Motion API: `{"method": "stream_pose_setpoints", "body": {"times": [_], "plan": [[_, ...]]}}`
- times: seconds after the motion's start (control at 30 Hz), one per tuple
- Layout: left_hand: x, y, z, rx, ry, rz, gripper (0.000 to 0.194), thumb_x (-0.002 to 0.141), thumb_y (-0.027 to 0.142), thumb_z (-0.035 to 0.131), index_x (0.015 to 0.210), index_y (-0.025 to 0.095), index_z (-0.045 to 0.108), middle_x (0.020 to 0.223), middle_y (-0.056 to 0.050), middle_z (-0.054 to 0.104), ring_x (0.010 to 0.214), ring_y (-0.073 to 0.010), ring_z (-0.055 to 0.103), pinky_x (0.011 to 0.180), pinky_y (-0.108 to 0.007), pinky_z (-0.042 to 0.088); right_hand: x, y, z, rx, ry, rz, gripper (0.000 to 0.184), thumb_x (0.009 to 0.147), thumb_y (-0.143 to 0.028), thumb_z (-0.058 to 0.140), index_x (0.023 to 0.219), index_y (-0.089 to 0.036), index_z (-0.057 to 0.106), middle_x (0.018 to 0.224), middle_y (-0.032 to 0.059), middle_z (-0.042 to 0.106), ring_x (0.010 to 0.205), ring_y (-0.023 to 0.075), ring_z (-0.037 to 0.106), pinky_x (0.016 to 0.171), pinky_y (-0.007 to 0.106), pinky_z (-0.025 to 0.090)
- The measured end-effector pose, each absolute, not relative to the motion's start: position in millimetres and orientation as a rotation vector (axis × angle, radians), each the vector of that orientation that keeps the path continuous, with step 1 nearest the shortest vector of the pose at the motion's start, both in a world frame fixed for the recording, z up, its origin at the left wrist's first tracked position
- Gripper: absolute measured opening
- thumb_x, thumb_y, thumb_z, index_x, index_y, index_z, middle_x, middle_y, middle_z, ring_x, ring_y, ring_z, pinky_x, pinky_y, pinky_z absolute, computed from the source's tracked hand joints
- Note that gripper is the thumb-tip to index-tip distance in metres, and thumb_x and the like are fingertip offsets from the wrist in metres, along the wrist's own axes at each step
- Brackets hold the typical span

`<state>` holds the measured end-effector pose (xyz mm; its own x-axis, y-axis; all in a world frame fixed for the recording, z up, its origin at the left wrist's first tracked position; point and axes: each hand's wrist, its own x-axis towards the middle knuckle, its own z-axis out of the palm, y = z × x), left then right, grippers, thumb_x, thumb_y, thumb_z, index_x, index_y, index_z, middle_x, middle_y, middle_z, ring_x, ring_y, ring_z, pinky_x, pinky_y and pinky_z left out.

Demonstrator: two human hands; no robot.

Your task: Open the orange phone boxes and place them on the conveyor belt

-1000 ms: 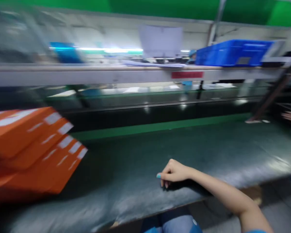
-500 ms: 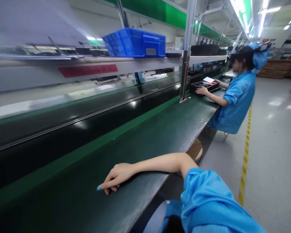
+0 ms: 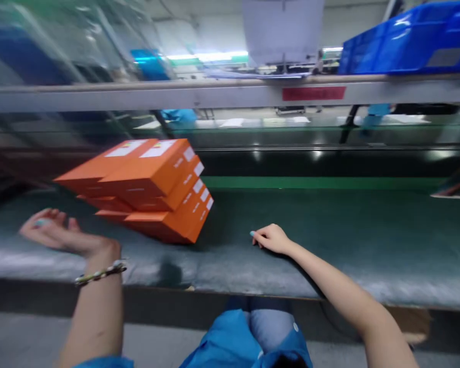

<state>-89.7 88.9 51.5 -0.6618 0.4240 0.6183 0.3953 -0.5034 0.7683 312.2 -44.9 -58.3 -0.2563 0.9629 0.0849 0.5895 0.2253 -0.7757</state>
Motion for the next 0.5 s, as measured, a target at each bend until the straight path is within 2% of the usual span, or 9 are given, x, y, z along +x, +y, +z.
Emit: {"method": "stream_pose_setpoints", "body": {"times": [0.07, 0.13, 0.23, 0.3, 0.33, 0.5], "plan": [[-79, 73, 62, 1.589, 1.328, 2.573, 0.062, 0.084, 0.057, 0.05, 0.125, 0.01, 0.048, 0.129, -0.019, 0.053, 0.123, -0.0295, 0.053, 0.114, -0.051, 0.039, 311, -46, -57, -1.426, -1.938, 0.851, 0.059, 0.107, -0.055, 0.041, 0.084, -0.017, 0.079, 0.062, 0.0017, 0.068, 0.057, 0.0129, 0.061, 0.062, 0.023, 0.039], [-50, 59, 74, 1.96, 1.278, 2.269, 0.079, 0.082, 0.055, 0.067, 0.142, 0.011, 0.039, 0.143, -0.02, 0.046, 0.135, -0.0297, 0.046, 0.116, -0.048, 0.038, 309, -49, -55, -1.433, -1.935, 0.866, 0.06, 0.106, -0.058, 0.04, 0.085, -0.017, 0.079, 0.062, 0.0017, 0.067, 0.055, 0.013, 0.059, 0.061, 0.023, 0.04], [-6, 48, 83, 2.071, 1.472, 1.984, 0.098, 0.073, 0.051, 0.083, 0.149, 0.015, 0.031, 0.153, -0.022, 0.033, 0.148, -0.0332, 0.028, 0.126, -0.052, 0.023, 308, -51, -52, -1.438, -1.918, 0.885, 0.062, 0.106, -0.06, 0.039, 0.084, -0.017, 0.078, 0.062, 0.002, 0.067, 0.053, 0.0131, 0.057, 0.06, 0.024, 0.04], [16, 49, 84, 1.928, 1.638, 1.984, 0.098, 0.069, 0.047, 0.087, 0.146, 0.017, 0.033, 0.153, -0.023, 0.031, 0.149, -0.0362, 0.023, 0.127, -0.057, 0.018, 307, -51, -52, -1.428, -1.9, 0.892, 0.062, 0.105, -0.061, 0.04, 0.084, -0.017, 0.078, 0.062, 0.0021, 0.067, 0.053, 0.013, 0.056, 0.059, 0.024, 0.039], [25, 50, 84, 1.843, 1.71, 2.005, 0.096, 0.068, 0.044, 0.088, 0.144, 0.018, 0.036, 0.151, -0.023, 0.033, 0.148, -0.0374, 0.025, 0.126, -0.059, 0.02, 307, -51, -52, -1.417, -1.887, 0.896, 0.061, 0.104, -0.061, 0.042, 0.083, -0.017, 0.078, 0.062, 0.0023, 0.066, 0.053, 0.0129, 0.055, 0.059, 0.024, 0.039], [51, 46, 93, 1.756, 1.829, 2.201, 0.066, 0.067, 0.034, 0.086, 0.124, 0.022, 0.055, 0.128, -0.016, 0.043, 0.131, -0.0367, 0.045, 0.116, -0.06, 0.035, 307, -49, -51, -1.294, -1.76, 0.996, 0.064, 0.098, -0.068, 0.05, 0.079, -0.013, 0.077, 0.059, 0.0049, 0.064, 0.05, 0.0126, 0.05, 0.057, 0.025, 0.037]]}}
